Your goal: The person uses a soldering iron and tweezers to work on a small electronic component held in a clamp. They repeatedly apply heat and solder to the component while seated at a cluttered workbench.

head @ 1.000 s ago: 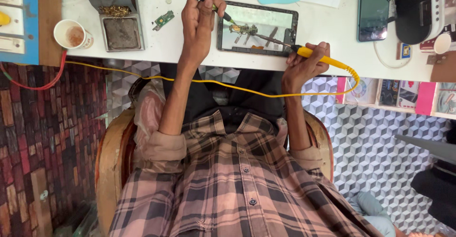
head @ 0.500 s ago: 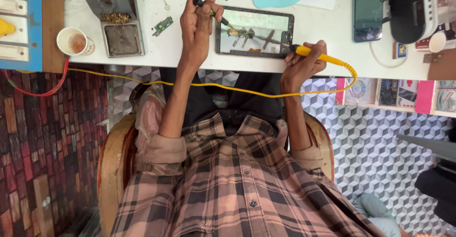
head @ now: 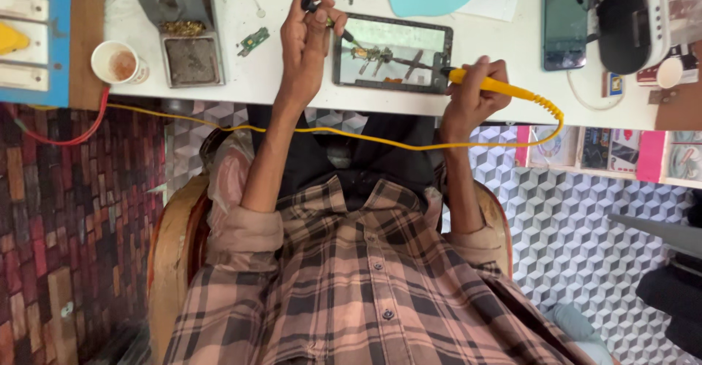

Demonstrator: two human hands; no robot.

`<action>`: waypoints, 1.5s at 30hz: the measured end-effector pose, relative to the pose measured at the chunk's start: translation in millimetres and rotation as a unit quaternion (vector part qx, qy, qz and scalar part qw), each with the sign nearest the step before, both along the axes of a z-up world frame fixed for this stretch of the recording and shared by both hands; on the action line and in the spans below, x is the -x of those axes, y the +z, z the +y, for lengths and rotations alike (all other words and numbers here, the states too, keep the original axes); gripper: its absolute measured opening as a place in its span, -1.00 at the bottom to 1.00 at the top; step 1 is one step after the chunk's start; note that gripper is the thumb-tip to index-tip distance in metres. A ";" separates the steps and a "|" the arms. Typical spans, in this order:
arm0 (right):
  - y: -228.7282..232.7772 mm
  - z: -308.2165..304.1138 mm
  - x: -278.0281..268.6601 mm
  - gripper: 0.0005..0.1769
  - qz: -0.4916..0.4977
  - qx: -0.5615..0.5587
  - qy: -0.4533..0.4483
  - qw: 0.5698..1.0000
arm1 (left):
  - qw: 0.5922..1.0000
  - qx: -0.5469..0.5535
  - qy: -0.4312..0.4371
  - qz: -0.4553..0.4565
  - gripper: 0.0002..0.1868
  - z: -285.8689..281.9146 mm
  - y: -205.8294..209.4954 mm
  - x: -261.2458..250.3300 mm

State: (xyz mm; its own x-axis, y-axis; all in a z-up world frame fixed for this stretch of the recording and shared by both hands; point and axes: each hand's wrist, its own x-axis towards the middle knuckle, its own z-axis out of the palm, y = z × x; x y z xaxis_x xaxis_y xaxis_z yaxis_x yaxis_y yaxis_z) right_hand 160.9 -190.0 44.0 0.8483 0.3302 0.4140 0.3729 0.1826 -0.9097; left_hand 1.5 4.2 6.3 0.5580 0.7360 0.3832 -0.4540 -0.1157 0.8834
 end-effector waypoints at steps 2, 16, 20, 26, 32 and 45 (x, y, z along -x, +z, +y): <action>6.3 3.9 3.5 -0.62 -0.043 0.046 -0.012 0.998 | 1.000 0.004 0.004 0.014 -0.56 0.7 -0.4 0.9; 39.8 19.8 36.4 -0.49 -0.189 0.187 -0.084 0.960 | 1.000 0.016 -0.007 0.003 -0.62 -1.1 -4.3 2.6; 45.6 28.3 48.2 -0.53 -0.157 0.152 -0.028 0.975 | 1.000 -0.002 0.001 -0.001 -0.59 -0.2 -2.1 1.6; 27.3 20.7 49.3 -0.56 -0.163 0.080 0.005 0.983 | 1.000 -0.019 -0.004 -0.024 -0.59 1.1 -6.1 2.3; -4.5 8.3 27.4 -0.62 0.104 -0.125 -0.004 0.987 | 0.999 -0.012 -0.007 -0.030 -0.63 2.4 -7.5 2.1; -48.1 1.1 21.5 -0.70 0.186 -0.201 -0.038 0.961 | 1.000 -0.007 -0.006 -0.023 -0.60 1.8 -8.9 4.0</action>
State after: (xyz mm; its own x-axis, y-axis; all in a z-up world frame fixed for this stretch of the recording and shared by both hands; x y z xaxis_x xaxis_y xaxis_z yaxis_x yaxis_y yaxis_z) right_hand 139.4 -189.0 -4.1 0.9776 0.1375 0.1592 0.0628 0.5313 -0.8448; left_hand -2.5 6.1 -2.5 0.5476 0.7238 0.4198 -0.4963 -0.1229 0.8594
